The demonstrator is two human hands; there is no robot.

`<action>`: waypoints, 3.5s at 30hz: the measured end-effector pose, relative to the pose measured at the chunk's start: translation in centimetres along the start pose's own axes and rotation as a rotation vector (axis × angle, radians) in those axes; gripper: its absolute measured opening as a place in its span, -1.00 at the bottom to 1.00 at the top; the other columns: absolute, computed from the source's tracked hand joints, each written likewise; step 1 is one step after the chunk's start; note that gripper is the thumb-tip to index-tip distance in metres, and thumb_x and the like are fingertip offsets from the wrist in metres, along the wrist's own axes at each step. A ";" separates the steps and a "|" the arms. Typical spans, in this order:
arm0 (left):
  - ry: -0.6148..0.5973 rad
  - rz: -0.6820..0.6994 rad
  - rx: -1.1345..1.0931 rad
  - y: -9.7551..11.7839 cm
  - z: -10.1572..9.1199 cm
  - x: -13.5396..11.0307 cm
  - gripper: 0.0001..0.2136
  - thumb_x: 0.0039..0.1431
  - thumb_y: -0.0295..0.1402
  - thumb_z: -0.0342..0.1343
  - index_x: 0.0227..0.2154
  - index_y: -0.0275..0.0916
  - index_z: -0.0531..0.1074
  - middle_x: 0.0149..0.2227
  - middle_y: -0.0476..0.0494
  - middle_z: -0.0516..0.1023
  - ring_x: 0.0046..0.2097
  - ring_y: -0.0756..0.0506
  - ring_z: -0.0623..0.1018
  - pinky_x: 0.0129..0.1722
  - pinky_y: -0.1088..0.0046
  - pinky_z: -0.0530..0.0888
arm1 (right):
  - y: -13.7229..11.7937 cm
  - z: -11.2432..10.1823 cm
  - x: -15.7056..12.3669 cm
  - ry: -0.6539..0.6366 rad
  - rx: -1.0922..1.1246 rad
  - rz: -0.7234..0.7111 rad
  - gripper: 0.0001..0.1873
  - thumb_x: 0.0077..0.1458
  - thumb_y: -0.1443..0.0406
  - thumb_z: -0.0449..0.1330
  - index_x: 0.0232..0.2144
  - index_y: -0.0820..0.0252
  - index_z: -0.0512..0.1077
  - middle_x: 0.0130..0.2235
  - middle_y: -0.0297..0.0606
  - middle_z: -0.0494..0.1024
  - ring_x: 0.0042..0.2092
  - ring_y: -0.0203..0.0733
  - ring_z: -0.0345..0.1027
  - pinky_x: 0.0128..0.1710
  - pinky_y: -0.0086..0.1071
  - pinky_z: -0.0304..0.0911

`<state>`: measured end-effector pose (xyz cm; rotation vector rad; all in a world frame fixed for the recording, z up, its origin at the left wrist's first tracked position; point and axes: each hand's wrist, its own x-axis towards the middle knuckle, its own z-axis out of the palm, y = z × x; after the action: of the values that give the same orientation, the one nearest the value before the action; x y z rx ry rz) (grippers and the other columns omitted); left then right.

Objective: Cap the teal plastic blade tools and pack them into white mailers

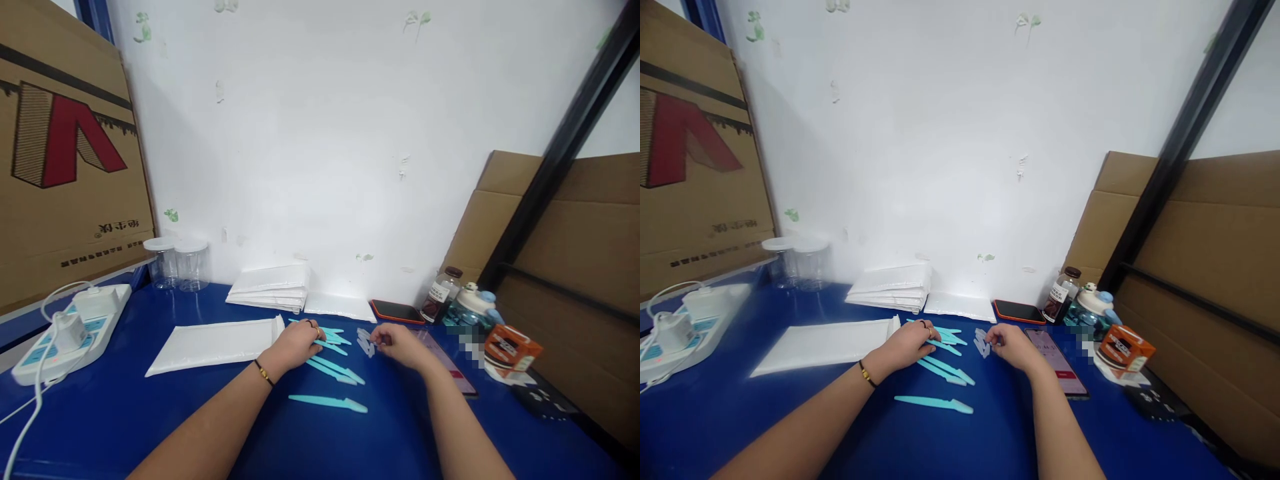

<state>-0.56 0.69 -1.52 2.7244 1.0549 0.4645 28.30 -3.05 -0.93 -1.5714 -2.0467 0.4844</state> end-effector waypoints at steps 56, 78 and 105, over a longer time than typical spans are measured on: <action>0.026 -0.018 0.127 -1.1 0.5 0.9 -0.83 0.17 -0.29 0.03 -0.41 -0.19 0.49 -0.36 -0.06 0.54 -0.29 -0.06 0.48 -0.29 0.47 0.30 | -2.5 3.1 0.9 -0.068 -0.167 -0.102 -0.87 0.01 0.33 0.12 -0.46 0.17 0.49 -0.43 -0.30 0.49 -0.42 -0.29 0.32 -0.43 -0.49 0.13; 0.127 -0.115 0.093 -0.9 0.1 0.7 -0.77 0.12 -0.29 0.08 -0.14 -0.12 0.44 -0.11 -0.09 0.47 -0.04 -0.14 0.39 -0.12 0.39 0.29 | -1.3 1.6 1.2 0.170 -0.137 0.054 -0.77 0.03 0.28 0.07 -0.42 0.20 0.52 -0.37 -0.21 0.55 -0.32 -0.14 0.39 -0.29 -0.36 0.20; -0.010 -0.091 0.009 -1.4 0.2 0.8 -0.88 0.04 -0.41 0.06 -0.44 -0.16 0.51 -0.37 0.00 0.56 -0.32 -0.04 0.49 -0.32 0.52 0.30 | -0.4 4.0 1.6 -0.073 0.246 0.099 -0.82 -0.24 0.31 0.30 -0.47 0.23 0.45 -0.51 -0.35 0.49 -0.47 -0.33 0.32 -0.48 -0.51 0.20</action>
<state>-0.73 2.24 -1.92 2.6700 1.1756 0.4318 25.34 -1.52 -3.63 -1.5300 -1.8843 0.8095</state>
